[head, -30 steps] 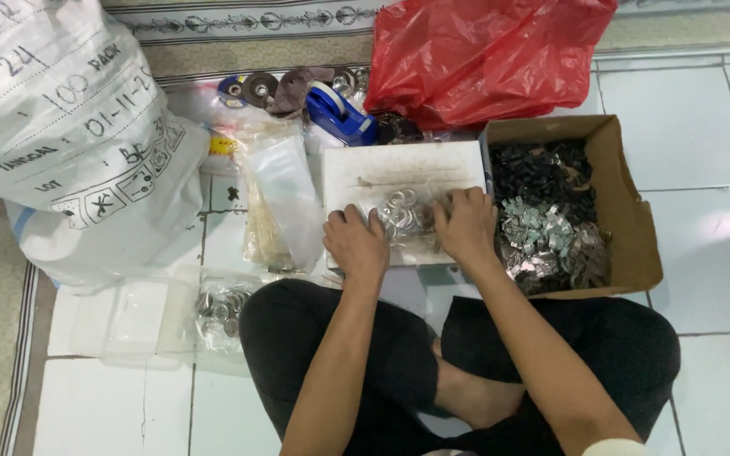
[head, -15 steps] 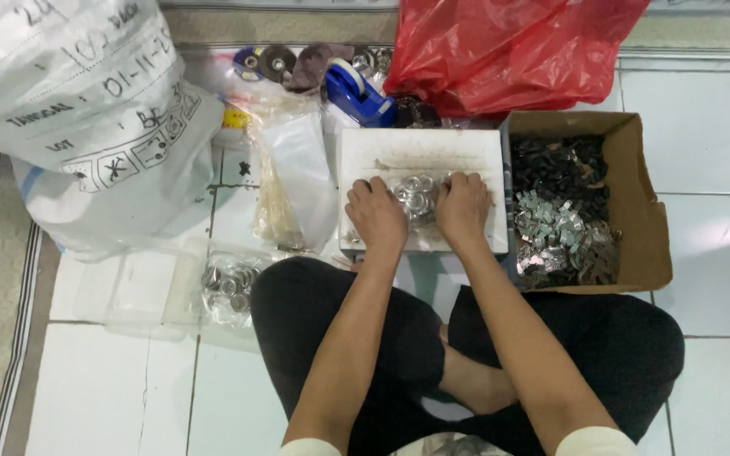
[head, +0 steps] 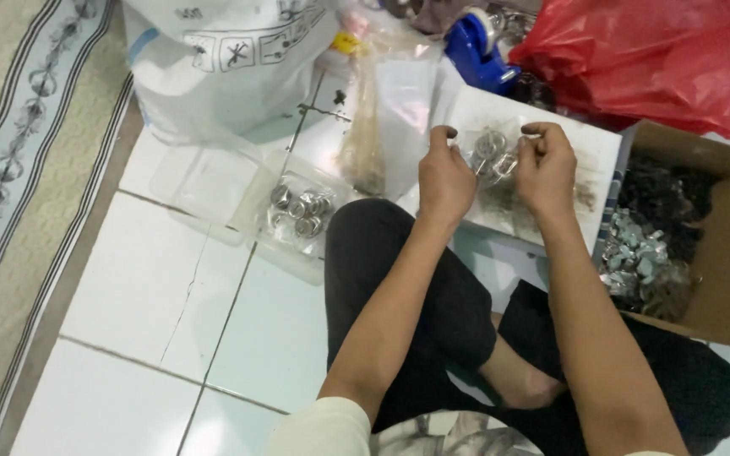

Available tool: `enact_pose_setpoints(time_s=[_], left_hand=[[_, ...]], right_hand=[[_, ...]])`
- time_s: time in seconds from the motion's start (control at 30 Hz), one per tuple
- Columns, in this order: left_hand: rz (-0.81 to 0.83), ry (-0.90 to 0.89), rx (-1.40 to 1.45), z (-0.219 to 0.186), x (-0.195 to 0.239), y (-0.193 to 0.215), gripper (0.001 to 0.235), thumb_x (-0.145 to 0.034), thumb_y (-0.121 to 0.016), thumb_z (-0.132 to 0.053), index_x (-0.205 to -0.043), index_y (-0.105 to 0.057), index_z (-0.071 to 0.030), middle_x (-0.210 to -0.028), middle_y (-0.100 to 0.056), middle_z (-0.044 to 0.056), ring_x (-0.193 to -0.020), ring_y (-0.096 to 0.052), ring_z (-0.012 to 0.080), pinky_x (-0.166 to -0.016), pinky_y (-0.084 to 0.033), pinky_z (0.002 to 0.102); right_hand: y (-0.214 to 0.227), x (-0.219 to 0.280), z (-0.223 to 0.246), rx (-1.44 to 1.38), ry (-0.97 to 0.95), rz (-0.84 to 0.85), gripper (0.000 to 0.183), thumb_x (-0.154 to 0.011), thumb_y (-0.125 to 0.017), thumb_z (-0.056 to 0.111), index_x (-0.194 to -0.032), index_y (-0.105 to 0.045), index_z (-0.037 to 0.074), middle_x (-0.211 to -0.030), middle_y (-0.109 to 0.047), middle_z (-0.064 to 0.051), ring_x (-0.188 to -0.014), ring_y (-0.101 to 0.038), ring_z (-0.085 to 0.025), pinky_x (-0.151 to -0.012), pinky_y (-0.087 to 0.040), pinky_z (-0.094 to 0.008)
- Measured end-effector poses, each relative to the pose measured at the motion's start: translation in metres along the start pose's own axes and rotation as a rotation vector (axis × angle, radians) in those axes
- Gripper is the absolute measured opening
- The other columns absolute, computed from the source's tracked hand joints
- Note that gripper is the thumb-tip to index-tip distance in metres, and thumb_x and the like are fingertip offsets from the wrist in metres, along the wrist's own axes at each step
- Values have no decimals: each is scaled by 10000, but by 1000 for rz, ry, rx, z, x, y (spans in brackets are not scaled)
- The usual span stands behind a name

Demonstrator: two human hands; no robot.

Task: The person sits on the floor and repeatedly scoops small metal parts from a cardboard box into clear plastic bags. They seal each bag and place it aside, continuing the process with multiple batches of parts.

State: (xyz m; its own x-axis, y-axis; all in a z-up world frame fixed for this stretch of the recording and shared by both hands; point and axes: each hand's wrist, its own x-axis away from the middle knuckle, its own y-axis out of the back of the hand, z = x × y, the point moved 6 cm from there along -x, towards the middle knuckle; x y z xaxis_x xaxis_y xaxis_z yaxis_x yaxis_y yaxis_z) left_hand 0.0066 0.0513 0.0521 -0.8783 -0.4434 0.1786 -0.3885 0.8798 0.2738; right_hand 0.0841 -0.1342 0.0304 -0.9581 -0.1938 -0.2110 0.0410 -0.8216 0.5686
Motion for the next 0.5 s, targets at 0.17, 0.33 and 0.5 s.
enact_pose_setpoints(time_s=[0.17,0.33,0.5], left_hand=[[-290,-85,-16,10,14,130,375,-1008,-446,-30,-1380,-486,-28,-981,-720,317,-987,-715,506,-823,-562,554],[-512,-38,-85,75,42,225,367,-1024,-460,-46,-1387,-506,-21,-952,-733,244,-930,-718,418,-811,-543,524],[-701,113,-48,147,55,252,361,-1026,-454,-36,-1383,-502,-45,-987,-732,257,-959,-713,391,-825,-538,496]], right_hand=[[-90,-11,111,-65,112,255,265,-1011,-614,-38,-1269,-642,16,-880,-704,-197,-793,-683,-323,-712,-534,-426],[-218,-2,157,25,169,535,328,-939,-657,50,-1255,-656,139,-907,-761,-141,-891,-747,-350,-774,-577,-485],[-301,21,186,65,280,757,261,-943,-590,3,-1176,-686,72,-881,-760,-170,-815,-752,-339,-726,-592,-460]])
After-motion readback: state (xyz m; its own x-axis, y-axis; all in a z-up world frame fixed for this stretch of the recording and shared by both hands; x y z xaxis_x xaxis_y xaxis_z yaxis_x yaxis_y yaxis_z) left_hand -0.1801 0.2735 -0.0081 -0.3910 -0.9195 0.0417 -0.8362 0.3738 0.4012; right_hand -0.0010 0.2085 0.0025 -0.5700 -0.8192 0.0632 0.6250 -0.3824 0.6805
